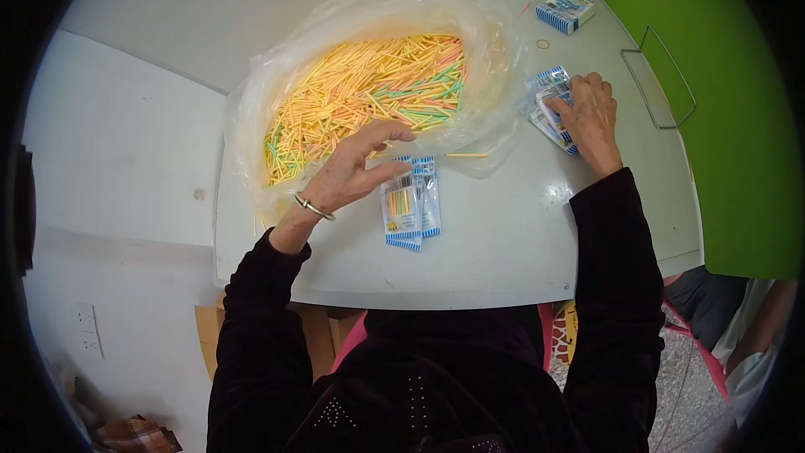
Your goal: Packaging small colorful sticks into individual plastic packets.
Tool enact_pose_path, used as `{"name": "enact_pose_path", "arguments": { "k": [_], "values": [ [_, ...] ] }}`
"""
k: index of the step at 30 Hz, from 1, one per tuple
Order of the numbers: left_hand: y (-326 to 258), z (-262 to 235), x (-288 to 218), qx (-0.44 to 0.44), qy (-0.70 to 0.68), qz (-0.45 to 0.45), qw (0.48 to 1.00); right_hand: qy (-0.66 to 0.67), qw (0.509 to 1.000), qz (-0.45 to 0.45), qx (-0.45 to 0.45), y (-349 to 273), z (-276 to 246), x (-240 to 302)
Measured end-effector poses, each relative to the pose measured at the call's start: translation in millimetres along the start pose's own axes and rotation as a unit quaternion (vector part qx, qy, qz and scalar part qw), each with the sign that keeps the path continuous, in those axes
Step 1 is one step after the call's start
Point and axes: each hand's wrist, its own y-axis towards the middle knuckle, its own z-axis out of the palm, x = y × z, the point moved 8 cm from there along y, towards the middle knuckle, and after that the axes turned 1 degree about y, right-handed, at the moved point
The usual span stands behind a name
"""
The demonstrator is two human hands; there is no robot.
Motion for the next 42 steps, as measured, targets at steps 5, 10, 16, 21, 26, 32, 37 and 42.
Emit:
{"name": "enact_pose_path", "arguments": {
  "k": [5,10,16,21,26,32,37,42],
  "values": [
    [24.9,5.0,-22.6,-0.005,-0.020,0.048,0.999,0.066,0.997,0.029,-0.007,5.5,3.2,-12.1],
    [36.1,7.9,-30.2,-0.028,-0.034,0.092,0.995,0.018,0.995,-0.028,-0.092,3.9,-7.4,-6.2],
    [56.3,-11.2,-34.9,-0.106,-0.092,0.047,0.989,0.148,0.947,-0.211,-0.194,-8.6,-71.3,81.8],
    [67.4,-10.8,-40.0,-0.077,-0.079,0.020,0.994,0.251,0.918,-0.298,-0.074,-28.0,-66.8,131.2],
    [63.6,2.4,-21.3,-0.067,-0.156,0.028,0.985,0.469,0.879,-0.068,0.059,-22.5,-40.4,121.8],
    [55.3,6.1,-30.8,-0.087,-0.077,0.074,0.991,0.453,0.870,-0.051,0.191,-26.9,-20.8,112.5],
    [38.5,7.2,-30.8,-0.127,-0.001,0.069,0.989,0.419,0.877,-0.045,0.230,-33.6,-17.7,118.3],
    [33.3,12.1,-33.2,-0.107,-0.011,0.116,0.987,0.409,0.880,-0.034,0.240,-36.8,-13.8,118.9]
  ]
}}
